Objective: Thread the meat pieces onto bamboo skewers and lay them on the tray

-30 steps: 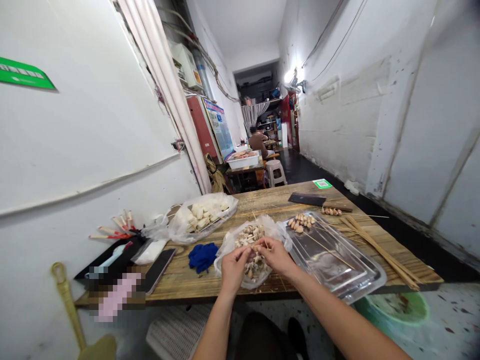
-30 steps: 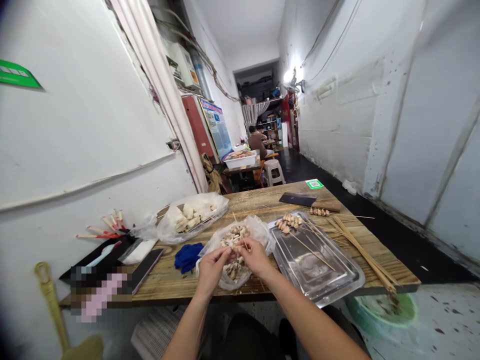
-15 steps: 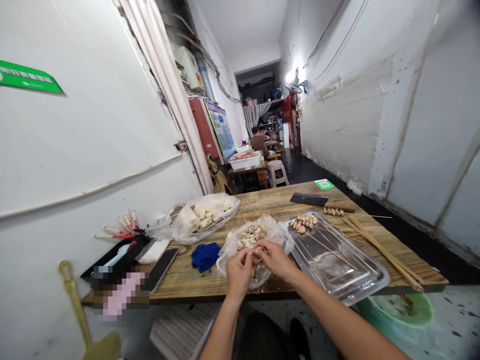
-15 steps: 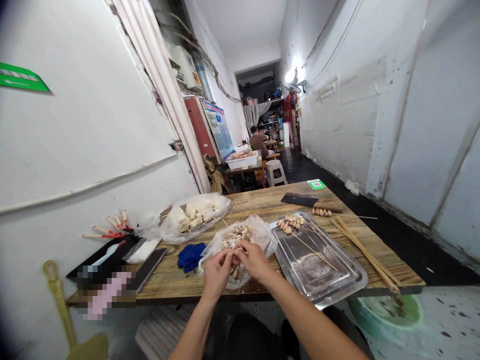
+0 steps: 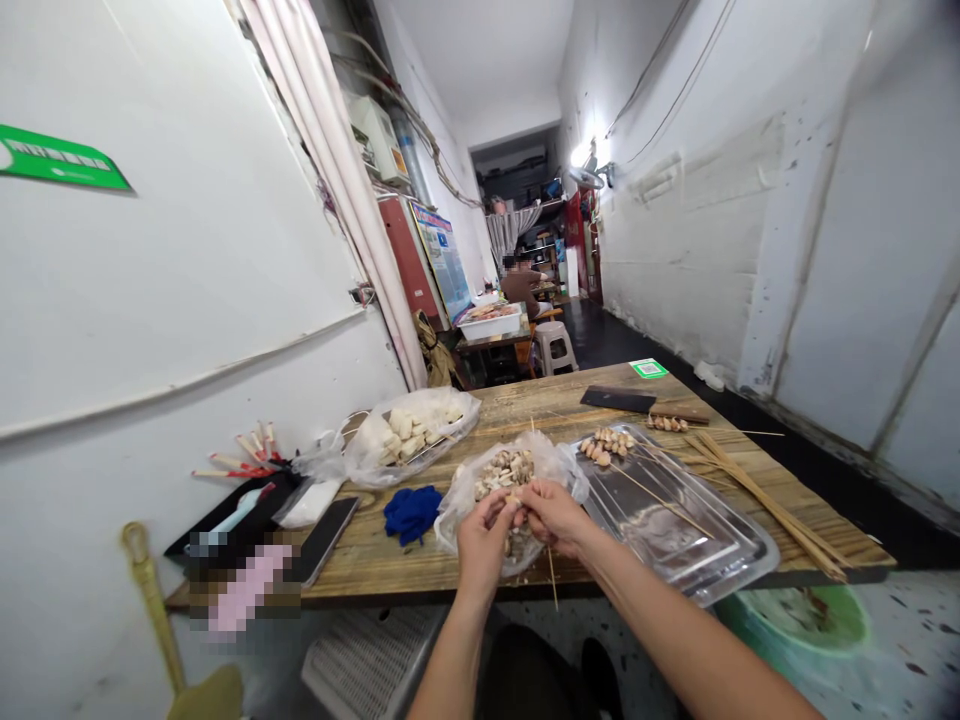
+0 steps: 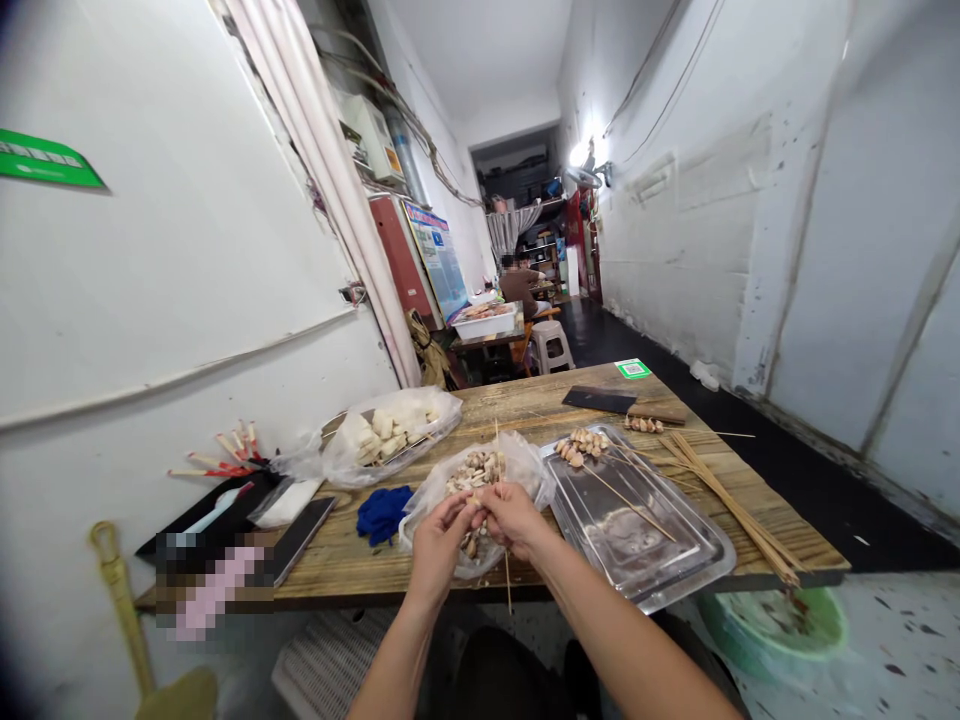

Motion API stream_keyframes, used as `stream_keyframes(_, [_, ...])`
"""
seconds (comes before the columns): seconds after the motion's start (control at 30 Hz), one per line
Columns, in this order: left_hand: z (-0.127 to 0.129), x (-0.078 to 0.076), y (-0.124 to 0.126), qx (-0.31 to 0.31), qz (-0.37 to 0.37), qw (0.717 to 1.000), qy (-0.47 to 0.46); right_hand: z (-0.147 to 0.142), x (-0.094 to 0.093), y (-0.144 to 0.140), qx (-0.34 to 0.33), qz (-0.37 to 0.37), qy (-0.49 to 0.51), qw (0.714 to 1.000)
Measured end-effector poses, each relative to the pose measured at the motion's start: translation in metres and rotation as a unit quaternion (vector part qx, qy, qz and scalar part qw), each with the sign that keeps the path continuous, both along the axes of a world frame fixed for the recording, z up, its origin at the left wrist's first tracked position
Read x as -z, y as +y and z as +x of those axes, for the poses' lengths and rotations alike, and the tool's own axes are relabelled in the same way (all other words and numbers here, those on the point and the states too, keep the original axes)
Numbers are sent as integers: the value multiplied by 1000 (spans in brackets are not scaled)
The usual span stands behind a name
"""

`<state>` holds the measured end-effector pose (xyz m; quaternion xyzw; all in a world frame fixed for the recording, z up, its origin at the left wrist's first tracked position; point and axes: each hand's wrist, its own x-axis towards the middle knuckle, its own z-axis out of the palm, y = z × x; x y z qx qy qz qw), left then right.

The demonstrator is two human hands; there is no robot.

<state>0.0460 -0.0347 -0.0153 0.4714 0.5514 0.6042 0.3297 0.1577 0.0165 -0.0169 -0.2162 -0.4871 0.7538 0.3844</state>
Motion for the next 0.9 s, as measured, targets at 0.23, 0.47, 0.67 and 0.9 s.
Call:
stream_keyframes(0.23, [3, -2, 0, 16, -27, 978, -206, 5, -3, -1, -1, -16, 6, 1000])
stream_keyframes(0.47, [5, -3, 0, 40, -75, 948, -307, 2, -4, 2, 55, -2, 1, 999])
stream_keyframes(0.67, [-3, -4, 4, 44, -122, 922, -365, 3, -6, 0, 64, -5, -4, 998])
stream_keyframes(0.9, [-4, -5, 4, 11, -139, 926, -352, 10, -15, -7, 25, 94, -43, 994])
